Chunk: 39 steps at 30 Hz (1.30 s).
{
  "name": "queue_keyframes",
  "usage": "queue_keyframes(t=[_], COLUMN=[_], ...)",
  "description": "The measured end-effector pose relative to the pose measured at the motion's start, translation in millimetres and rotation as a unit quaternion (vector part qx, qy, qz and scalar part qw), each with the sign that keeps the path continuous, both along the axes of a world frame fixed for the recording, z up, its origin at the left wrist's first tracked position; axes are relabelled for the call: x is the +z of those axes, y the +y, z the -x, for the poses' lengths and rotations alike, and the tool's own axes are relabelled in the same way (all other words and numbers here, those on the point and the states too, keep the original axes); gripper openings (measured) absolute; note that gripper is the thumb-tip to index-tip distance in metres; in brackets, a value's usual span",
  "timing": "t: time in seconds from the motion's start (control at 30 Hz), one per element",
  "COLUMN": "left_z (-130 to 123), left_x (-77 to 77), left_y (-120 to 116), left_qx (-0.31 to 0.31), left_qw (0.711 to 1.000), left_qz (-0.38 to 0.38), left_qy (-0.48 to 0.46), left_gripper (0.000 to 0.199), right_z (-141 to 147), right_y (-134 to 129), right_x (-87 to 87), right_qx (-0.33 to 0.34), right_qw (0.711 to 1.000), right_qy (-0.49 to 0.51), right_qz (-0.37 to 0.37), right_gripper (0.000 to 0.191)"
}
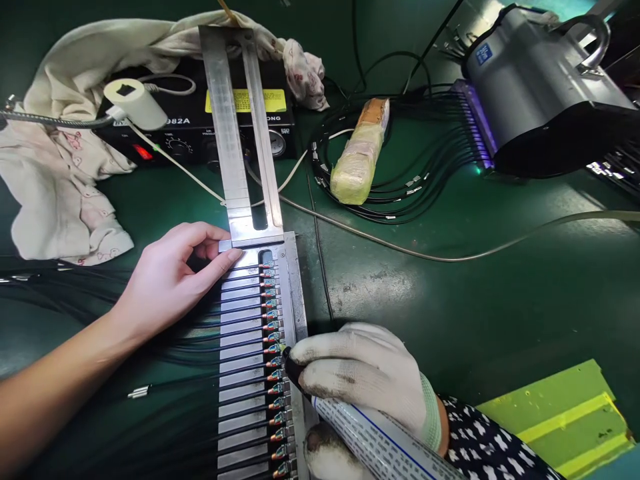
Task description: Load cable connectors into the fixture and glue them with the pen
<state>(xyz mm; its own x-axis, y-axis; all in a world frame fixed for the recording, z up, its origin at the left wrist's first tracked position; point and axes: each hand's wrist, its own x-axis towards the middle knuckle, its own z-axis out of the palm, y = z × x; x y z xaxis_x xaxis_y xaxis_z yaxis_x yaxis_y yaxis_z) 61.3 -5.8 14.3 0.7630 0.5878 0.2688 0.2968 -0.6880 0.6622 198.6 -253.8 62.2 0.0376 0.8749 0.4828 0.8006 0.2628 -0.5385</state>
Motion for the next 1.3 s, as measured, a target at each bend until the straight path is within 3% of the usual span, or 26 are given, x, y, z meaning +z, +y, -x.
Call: queue_keyframes(t=[1.3], left_z=[-0.4], left_x=[-2.8], left_y=[1.5], left_qx=[-0.006], left_qw=[1.0], left_qz=[-0.007], left_qy=[-0.008], left_gripper=[0.023], right_z=[1.3], right_y=[-1.0], right_x=[-3.5], right_qx=[0.006], right_qw=[1.0], right_qy=[0.017], right_qz=[-0.015], right_gripper=[0.024])
